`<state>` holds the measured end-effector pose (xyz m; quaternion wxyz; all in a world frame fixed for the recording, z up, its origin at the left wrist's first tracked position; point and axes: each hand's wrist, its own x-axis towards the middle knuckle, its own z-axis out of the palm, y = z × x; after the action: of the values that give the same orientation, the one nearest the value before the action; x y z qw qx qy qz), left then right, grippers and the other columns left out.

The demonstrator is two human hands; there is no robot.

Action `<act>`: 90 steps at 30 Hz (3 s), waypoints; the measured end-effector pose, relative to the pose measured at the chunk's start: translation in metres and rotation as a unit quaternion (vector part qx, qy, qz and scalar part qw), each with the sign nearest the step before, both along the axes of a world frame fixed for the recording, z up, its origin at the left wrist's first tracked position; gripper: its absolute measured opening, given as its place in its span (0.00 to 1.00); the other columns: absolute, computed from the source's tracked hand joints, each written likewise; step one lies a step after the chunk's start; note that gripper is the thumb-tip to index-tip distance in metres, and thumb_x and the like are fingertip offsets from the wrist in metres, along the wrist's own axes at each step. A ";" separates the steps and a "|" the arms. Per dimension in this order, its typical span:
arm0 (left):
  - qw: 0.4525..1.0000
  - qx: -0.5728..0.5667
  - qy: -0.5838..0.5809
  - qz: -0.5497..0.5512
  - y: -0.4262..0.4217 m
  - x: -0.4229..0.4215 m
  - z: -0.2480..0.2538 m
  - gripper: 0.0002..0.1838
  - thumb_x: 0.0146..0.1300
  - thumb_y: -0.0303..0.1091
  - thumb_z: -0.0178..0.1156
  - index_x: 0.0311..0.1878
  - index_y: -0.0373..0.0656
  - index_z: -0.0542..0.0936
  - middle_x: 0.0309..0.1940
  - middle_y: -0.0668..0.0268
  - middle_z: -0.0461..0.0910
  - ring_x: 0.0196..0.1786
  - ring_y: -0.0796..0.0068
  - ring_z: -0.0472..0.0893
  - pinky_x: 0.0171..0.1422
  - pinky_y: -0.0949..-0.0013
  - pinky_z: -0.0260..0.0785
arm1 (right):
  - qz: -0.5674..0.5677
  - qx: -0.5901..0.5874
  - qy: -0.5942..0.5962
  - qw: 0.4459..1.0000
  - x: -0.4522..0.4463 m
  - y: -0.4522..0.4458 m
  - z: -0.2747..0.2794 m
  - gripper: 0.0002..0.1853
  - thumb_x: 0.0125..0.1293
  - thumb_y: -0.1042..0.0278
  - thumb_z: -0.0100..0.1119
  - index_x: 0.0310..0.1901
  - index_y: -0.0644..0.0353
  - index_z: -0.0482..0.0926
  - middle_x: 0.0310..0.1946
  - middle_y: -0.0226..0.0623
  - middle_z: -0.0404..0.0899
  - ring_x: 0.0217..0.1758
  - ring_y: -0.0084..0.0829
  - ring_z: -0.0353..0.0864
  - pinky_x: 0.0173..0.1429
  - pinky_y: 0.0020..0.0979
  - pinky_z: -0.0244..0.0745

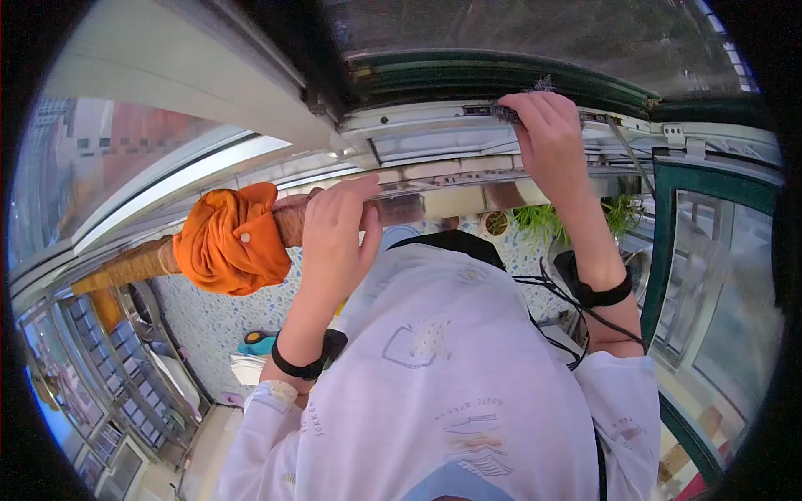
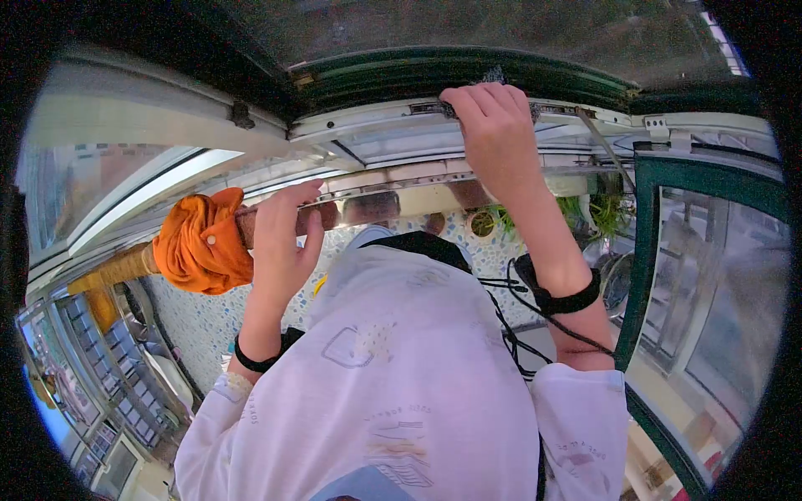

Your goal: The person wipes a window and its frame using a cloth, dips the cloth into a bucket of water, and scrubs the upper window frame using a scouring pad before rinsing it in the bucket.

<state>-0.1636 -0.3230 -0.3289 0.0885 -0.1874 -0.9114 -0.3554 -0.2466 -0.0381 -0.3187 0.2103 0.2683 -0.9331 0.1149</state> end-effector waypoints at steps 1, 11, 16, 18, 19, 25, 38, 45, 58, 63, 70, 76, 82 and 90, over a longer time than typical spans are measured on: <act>1.000 -0.002 0.000 -0.005 0.001 0.000 0.000 0.14 0.56 0.21 0.58 0.47 0.40 0.76 0.46 0.60 0.81 0.50 0.57 0.78 0.56 0.58 0.66 | -0.015 0.017 -0.012 1.000 0.000 0.002 -0.004 0.13 0.54 0.75 0.56 0.43 0.57 0.79 0.40 0.35 0.81 0.48 0.38 0.78 0.58 0.42 0.67; 1.000 0.004 0.003 -0.009 -0.003 0.019 0.010 0.16 0.54 0.20 0.59 0.47 0.41 0.76 0.46 0.62 0.81 0.49 0.59 0.79 0.55 0.59 0.67 | -0.033 0.061 0.061 0.996 -0.002 -0.061 -0.021 0.04 0.54 0.71 0.56 0.33 0.54 0.76 0.31 0.31 0.77 0.41 0.33 0.77 0.54 0.39 0.68; 0.999 -0.015 -0.002 0.051 -0.022 0.041 0.011 0.17 0.54 0.20 0.59 0.48 0.41 0.76 0.47 0.62 0.82 0.49 0.59 0.79 0.56 0.58 0.67 | 0.005 0.004 0.061 0.998 -0.008 -0.015 -0.018 0.03 0.53 0.71 0.57 0.31 0.54 0.76 0.31 0.31 0.77 0.41 0.34 0.78 0.50 0.39 0.70; 0.994 -0.031 0.019 0.099 -0.026 0.054 0.011 0.17 0.54 0.20 0.58 0.49 0.41 0.76 0.48 0.62 0.82 0.50 0.57 0.79 0.57 0.58 0.66 | 0.005 0.036 0.020 0.999 -0.008 -0.020 -0.015 0.13 0.54 0.76 0.57 0.43 0.57 0.81 0.38 0.35 0.82 0.46 0.39 0.79 0.54 0.40 0.71; 0.993 -0.026 0.010 0.111 -0.026 0.060 0.008 0.16 0.55 0.20 0.59 0.49 0.41 0.76 0.48 0.61 0.82 0.50 0.57 0.79 0.57 0.58 0.66 | 0.016 0.036 0.018 0.999 -0.008 -0.029 -0.019 0.13 0.54 0.76 0.57 0.43 0.57 0.81 0.38 0.35 0.82 0.46 0.39 0.79 0.54 0.40 0.71; 0.992 -0.012 -0.020 0.126 0.009 0.081 -0.002 0.16 0.58 0.21 0.59 0.51 0.38 0.76 0.50 0.58 0.81 0.53 0.57 0.78 0.58 0.60 0.67 | 0.056 -0.024 0.022 0.998 -0.014 -0.088 -0.028 0.11 0.53 0.76 0.58 0.39 0.57 0.82 0.37 0.35 0.82 0.44 0.38 0.80 0.52 0.39 0.71; 0.999 -0.020 -0.010 0.039 0.043 0.051 -0.003 0.17 0.55 0.20 0.59 0.50 0.40 0.75 0.50 0.61 0.81 0.50 0.55 0.78 0.56 0.57 0.66 | 0.030 -0.014 0.066 0.997 -0.005 0.012 -0.007 0.13 0.51 0.78 0.59 0.40 0.56 0.82 0.36 0.33 0.82 0.43 0.36 0.79 0.52 0.39 0.69; 0.999 -0.012 -0.038 0.036 0.037 0.049 -0.007 0.17 0.56 0.21 0.58 0.50 0.40 0.75 0.50 0.60 0.81 0.52 0.55 0.78 0.57 0.57 0.66 | -0.020 0.052 0.113 0.992 -0.007 -0.031 -0.028 0.04 0.50 0.71 0.58 0.30 0.56 0.78 0.27 0.34 0.76 0.38 0.35 0.77 0.53 0.39 0.69; 0.999 0.012 -0.005 -0.053 0.068 0.014 0.003 0.17 0.54 0.20 0.59 0.48 0.40 0.75 0.47 0.60 0.81 0.48 0.58 0.79 0.54 0.59 0.67 | -0.039 0.020 0.054 0.998 0.001 -0.038 -0.018 0.03 0.53 0.70 0.56 0.30 0.55 0.77 0.27 0.32 0.77 0.39 0.35 0.77 0.50 0.36 0.68; 0.999 -0.017 -0.010 -0.050 0.053 0.007 -0.003 0.17 0.57 0.19 0.58 0.51 0.40 0.75 0.50 0.60 0.81 0.51 0.57 0.77 0.55 0.61 0.69 | -0.058 -0.039 0.091 0.993 -0.004 0.018 -0.027 0.05 0.53 0.70 0.57 0.32 0.55 0.77 0.28 0.32 0.78 0.37 0.34 0.78 0.51 0.40 0.69; 0.999 -0.012 -0.024 -0.029 0.054 0.025 0.000 0.17 0.56 0.20 0.59 0.50 0.40 0.75 0.48 0.61 0.81 0.49 0.57 0.78 0.55 0.60 0.67 | -0.018 -0.008 0.066 0.998 -0.002 -0.074 -0.037 0.07 0.52 0.71 0.56 0.34 0.57 0.78 0.31 0.33 0.78 0.41 0.35 0.77 0.52 0.39 0.68; 0.997 -0.056 0.030 0.053 0.042 0.060 0.016 0.17 0.58 0.22 0.59 0.52 0.40 0.76 0.48 0.60 0.81 0.50 0.56 0.78 0.57 0.59 0.67 | 0.067 -0.042 0.067 0.995 0.014 -0.108 -0.013 0.07 0.51 0.68 0.56 0.34 0.56 0.77 0.31 0.30 0.76 0.40 0.32 0.77 0.54 0.37 0.67; 0.976 -0.093 0.024 0.196 0.025 0.130 0.011 0.17 0.59 0.23 0.58 0.53 0.39 0.76 0.47 0.58 0.81 0.50 0.56 0.78 0.57 0.59 0.66 | 0.216 -0.196 0.095 0.952 0.087 -0.128 0.001 0.09 0.50 0.69 0.59 0.36 0.55 0.78 0.36 0.29 0.79 0.47 0.30 0.77 0.58 0.37 0.67; 0.919 -0.107 -0.119 0.359 0.031 0.252 -0.003 0.19 0.58 0.23 0.59 0.55 0.39 0.75 0.49 0.58 0.81 0.52 0.56 0.78 0.58 0.58 0.66 | 0.290 -0.465 -0.222 0.806 0.132 -0.120 -0.007 0.13 0.52 0.75 0.63 0.42 0.57 0.80 0.40 0.36 0.82 0.47 0.40 0.79 0.58 0.42 0.70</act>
<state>0.0881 -0.2915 -0.3324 0.0805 0.1879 -0.9539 -0.2196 -0.1143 -0.1582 -0.3258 0.0534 0.3637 -0.6679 0.6471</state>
